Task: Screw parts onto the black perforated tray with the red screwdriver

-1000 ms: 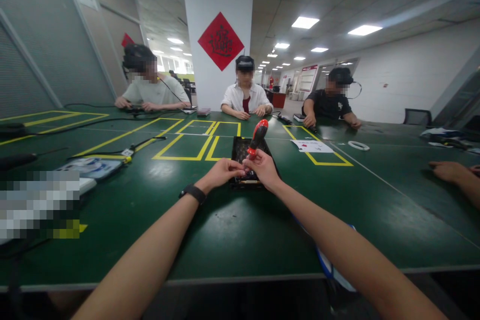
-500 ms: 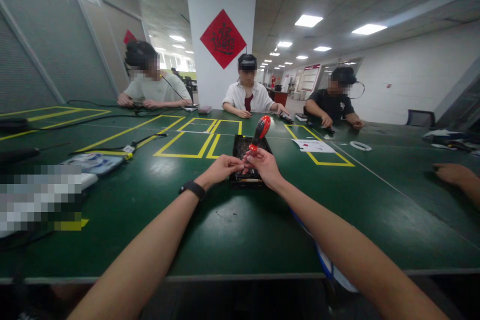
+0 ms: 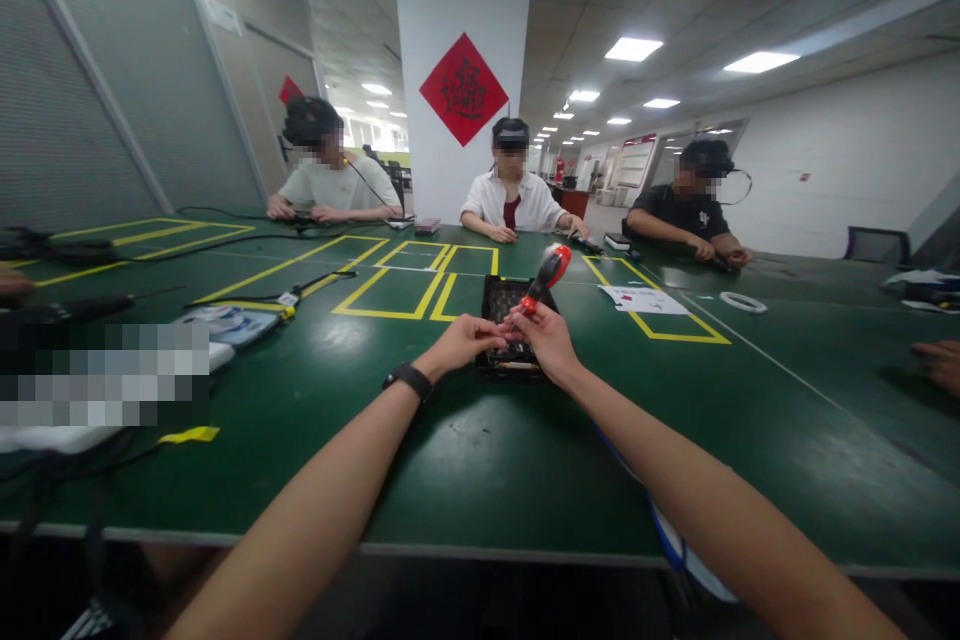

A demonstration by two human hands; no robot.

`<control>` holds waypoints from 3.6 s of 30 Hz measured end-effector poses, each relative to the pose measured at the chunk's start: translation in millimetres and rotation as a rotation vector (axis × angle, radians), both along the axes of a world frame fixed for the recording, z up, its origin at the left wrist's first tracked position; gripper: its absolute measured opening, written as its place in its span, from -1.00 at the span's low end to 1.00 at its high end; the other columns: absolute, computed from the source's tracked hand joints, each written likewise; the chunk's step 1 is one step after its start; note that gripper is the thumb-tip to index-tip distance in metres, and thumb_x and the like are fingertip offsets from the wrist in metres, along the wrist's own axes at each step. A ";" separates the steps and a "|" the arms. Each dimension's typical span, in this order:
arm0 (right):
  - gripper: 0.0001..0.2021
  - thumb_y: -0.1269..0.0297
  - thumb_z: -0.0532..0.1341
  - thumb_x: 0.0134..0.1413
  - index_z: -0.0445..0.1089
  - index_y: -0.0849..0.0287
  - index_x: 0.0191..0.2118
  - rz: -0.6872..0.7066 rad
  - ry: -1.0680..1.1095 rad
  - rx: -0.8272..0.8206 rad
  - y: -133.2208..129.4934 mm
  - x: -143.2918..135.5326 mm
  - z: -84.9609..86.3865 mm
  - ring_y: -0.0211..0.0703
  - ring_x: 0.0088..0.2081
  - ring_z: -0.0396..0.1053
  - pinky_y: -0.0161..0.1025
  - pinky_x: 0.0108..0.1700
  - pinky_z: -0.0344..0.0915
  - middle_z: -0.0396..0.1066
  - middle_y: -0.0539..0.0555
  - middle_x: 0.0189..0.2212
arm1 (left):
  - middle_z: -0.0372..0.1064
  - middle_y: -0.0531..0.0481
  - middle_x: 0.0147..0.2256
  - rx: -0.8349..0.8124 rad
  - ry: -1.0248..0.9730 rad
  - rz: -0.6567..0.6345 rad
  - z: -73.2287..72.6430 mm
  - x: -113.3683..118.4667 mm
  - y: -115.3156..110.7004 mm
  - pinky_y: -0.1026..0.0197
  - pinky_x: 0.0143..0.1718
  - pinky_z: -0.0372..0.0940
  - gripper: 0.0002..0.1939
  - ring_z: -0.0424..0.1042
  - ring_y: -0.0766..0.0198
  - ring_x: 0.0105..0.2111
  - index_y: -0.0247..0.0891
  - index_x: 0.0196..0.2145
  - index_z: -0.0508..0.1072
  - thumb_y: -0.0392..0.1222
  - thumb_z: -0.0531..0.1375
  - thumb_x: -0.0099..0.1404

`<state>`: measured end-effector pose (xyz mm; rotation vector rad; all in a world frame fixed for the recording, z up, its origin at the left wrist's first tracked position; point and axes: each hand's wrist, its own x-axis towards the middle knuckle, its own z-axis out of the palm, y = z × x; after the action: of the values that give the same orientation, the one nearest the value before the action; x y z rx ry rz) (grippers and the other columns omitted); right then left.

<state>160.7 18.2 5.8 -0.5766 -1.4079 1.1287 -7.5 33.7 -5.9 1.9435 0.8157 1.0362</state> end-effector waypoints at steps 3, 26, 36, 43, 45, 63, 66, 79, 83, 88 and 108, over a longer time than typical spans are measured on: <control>-0.65 0.13 0.22 -0.10 0.33 0.23 -0.19 0.063 0.014 -0.017 1.4 0.4 -0.5 -0.20 -0.30 0.42 -0.17 -0.21 0.39 0.41 0.11 -0.33 | 0.47 -0.13 -0.38 -0.033 -0.031 -0.082 2.7 -1.0 -2.1 0.23 -0.25 0.25 -0.69 0.40 0.26 -0.37 -0.42 -0.38 0.50 -0.08 0.19 0.07; -0.65 0.04 0.13 -0.04 0.31 0.20 -0.21 0.020 -0.038 0.041 2.0 -0.8 -1.3 -0.27 -0.41 0.37 -0.25 -0.37 0.40 0.36 0.03 -0.44 | 0.46 -0.09 -0.44 -0.021 0.025 -0.049 8.7 -1.0 -6.0 0.26 -0.32 0.24 -0.70 0.39 0.29 -0.42 -0.42 -0.39 0.49 -0.07 0.17 0.09; -0.72 0.17 0.24 -0.14 0.35 0.23 -0.28 -0.029 -0.047 0.024 6.1 2.6 -4.8 -0.24 -0.37 0.40 -0.21 -0.27 0.38 0.41 0.05 -0.43 | 0.45 -0.09 -0.44 -0.036 -0.009 -0.008 5.0 0.4 -3.9 0.27 -0.35 0.24 -0.69 0.38 0.31 -0.45 -0.41 -0.40 0.49 -0.05 0.21 0.05; -0.72 0.17 0.28 -0.20 0.29 0.20 -0.33 -0.030 -0.080 0.058 2.5 0.2 -1.3 -0.33 -0.50 0.35 -0.34 -0.44 0.33 0.36 -0.04 -0.50 | 0.45 -0.06 -0.45 -0.048 -0.009 0.019 5.2 2.2 -5.9 0.28 -0.36 0.25 -0.71 0.38 0.31 -0.45 -0.40 -0.42 0.48 -0.11 0.29 -0.06; -0.73 0.14 0.25 -0.16 0.31 0.20 -0.35 -0.059 -0.117 0.077 1.6 0.2 -0.3 -0.36 -0.54 0.32 -0.37 -0.47 0.30 0.34 -0.05 -0.53 | 0.46 -0.07 -0.43 -0.064 -0.013 -0.016 5.3 2.1 -5.2 0.25 -0.32 0.26 -0.72 0.39 0.29 -0.43 -0.40 -0.40 0.48 -0.11 0.27 -0.03; -0.71 0.19 0.29 -0.22 0.32 0.23 -0.34 -0.089 -0.053 0.021 3.5 0.1 -2.7 -0.26 -0.43 0.39 -0.32 -0.41 0.33 0.40 0.02 -0.49 | 0.47 -0.10 -0.45 -0.085 -0.020 0.054 3.2 2.1 -1.6 0.24 -0.35 0.28 -0.68 0.41 0.28 -0.45 -0.39 -0.40 0.50 -0.10 0.30 -0.10; -0.69 0.18 0.30 -0.26 0.29 0.21 -0.35 -0.090 -0.053 0.042 3.0 0.0 -2.3 -0.30 -0.46 0.37 -0.35 -0.44 0.32 0.37 -0.02 -0.50 | 0.45 -0.06 -0.49 -0.084 0.008 0.043 4.9 2.9 -4.1 0.28 -0.40 0.26 -0.68 0.38 0.32 -0.49 -0.39 -0.42 0.48 -0.11 0.32 -0.12; -0.68 0.16 0.24 -0.14 0.35 0.22 -0.22 0.022 -0.083 0.033 2.6 1.3 -0.9 -0.24 -0.39 0.39 -0.26 -0.38 0.38 0.42 0.08 -0.37 | 0.45 -0.07 -0.43 -0.078 -0.011 -0.131 10.2 -0.9 -5.6 0.26 -0.29 0.23 -0.74 0.37 0.31 -0.42 -0.42 -0.41 0.49 -0.11 0.19 0.07; -0.73 0.21 0.27 -0.18 0.34 0.22 -0.29 -0.051 -0.079 0.041 6.0 2.0 -3.8 -0.26 -0.38 0.39 -0.32 -0.37 0.34 0.41 0.03 -0.44 | 0.46 -0.08 -0.43 -0.069 -0.009 -0.020 9.1 -0.6 -5.0 0.26 -0.29 0.25 -0.72 0.39 0.30 -0.42 -0.41 -0.39 0.49 -0.11 0.23 0.02; -0.73 0.23 0.30 -0.23 0.31 0.22 -0.35 -0.082 -0.085 0.063 3.9 0.7 -3.3 -0.35 -0.48 0.32 -0.38 -0.44 0.29 0.34 -0.04 -0.50 | 0.42 -0.03 -0.52 -0.081 0.018 0.029 6.9 1.4 -5.8 0.32 -0.44 0.22 -0.69 0.35 0.37 -0.52 -0.40 -0.43 0.46 -0.11 0.31 -0.10; -0.73 0.24 0.31 -0.26 0.34 0.23 -0.35 -0.127 -0.107 0.074 5.1 -0.1 -3.7 -0.29 -0.42 0.37 -0.29 -0.30 0.33 0.38 0.01 -0.46 | 0.45 -0.06 -0.48 -0.045 0.014 0.032 6.0 1.1 -3.6 0.29 -0.39 0.24 -0.71 0.37 0.32 -0.49 -0.41 -0.45 0.49 -0.10 0.29 -0.08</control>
<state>160.6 23.2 2.1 -0.6721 -1.4764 0.9527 -6.4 30.1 0.1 1.9072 0.8735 1.0152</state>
